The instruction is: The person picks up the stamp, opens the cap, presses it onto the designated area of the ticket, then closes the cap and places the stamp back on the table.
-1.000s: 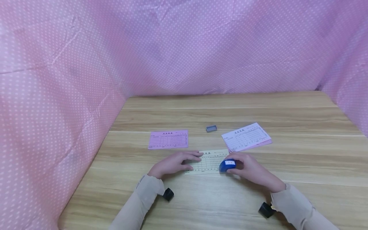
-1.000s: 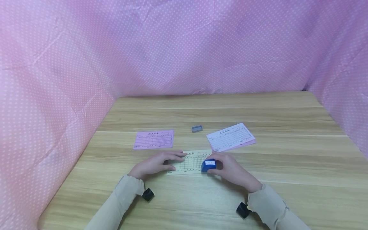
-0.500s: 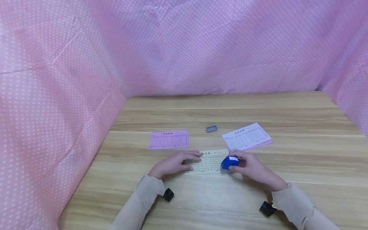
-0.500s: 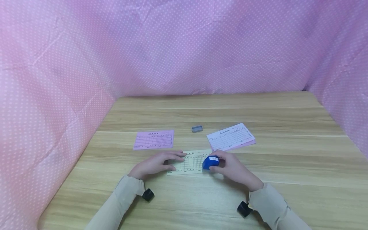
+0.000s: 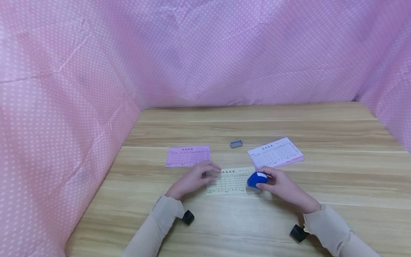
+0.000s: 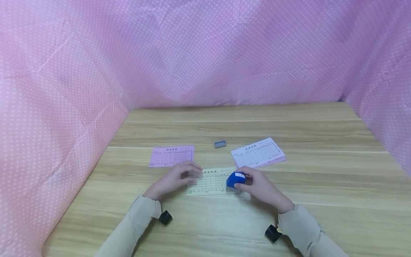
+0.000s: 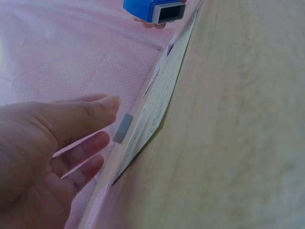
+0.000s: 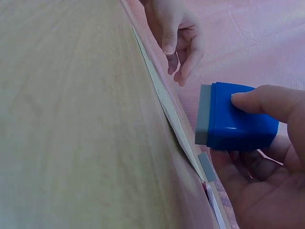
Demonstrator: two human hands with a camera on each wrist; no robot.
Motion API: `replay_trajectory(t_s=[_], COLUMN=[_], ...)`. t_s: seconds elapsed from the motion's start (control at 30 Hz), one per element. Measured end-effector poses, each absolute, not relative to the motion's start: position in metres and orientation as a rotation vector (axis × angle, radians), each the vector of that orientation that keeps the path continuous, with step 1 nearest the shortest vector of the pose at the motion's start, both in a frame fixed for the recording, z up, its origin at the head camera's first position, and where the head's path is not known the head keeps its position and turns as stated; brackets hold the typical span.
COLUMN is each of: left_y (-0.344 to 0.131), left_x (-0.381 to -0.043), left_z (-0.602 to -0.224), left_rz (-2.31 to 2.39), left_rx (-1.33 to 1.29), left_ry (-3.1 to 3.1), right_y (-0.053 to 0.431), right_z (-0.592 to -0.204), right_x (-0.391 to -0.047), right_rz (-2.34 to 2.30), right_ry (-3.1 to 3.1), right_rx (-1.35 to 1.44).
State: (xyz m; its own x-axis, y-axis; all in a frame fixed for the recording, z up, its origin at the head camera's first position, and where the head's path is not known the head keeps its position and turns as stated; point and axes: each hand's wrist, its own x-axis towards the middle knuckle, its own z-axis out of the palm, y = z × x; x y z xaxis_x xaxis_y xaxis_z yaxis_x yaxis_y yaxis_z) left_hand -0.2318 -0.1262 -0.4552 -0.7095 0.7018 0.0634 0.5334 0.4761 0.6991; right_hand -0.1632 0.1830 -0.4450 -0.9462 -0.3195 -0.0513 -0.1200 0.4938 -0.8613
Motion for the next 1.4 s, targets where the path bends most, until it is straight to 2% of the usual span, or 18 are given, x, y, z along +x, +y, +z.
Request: replay_trajectory(t_s=[0.4,1.4], left_y=[-0.1251,-0.1259], left_x=[-0.2325,-0.2345], left_z=[-0.4561,-0.4574], left_rz=[1.099,1.021], left_rx=[0.787,0.693], left_ry=[2.613,2.654], right_y=[0.1837,0.1851], right_z=[-0.4463,-0.4505], right_x=[-0.1638,-0.1645], right_rz=[-1.44,-1.444], right_ry=[2.512,2.489], right_rx=[-0.361,-0.347])
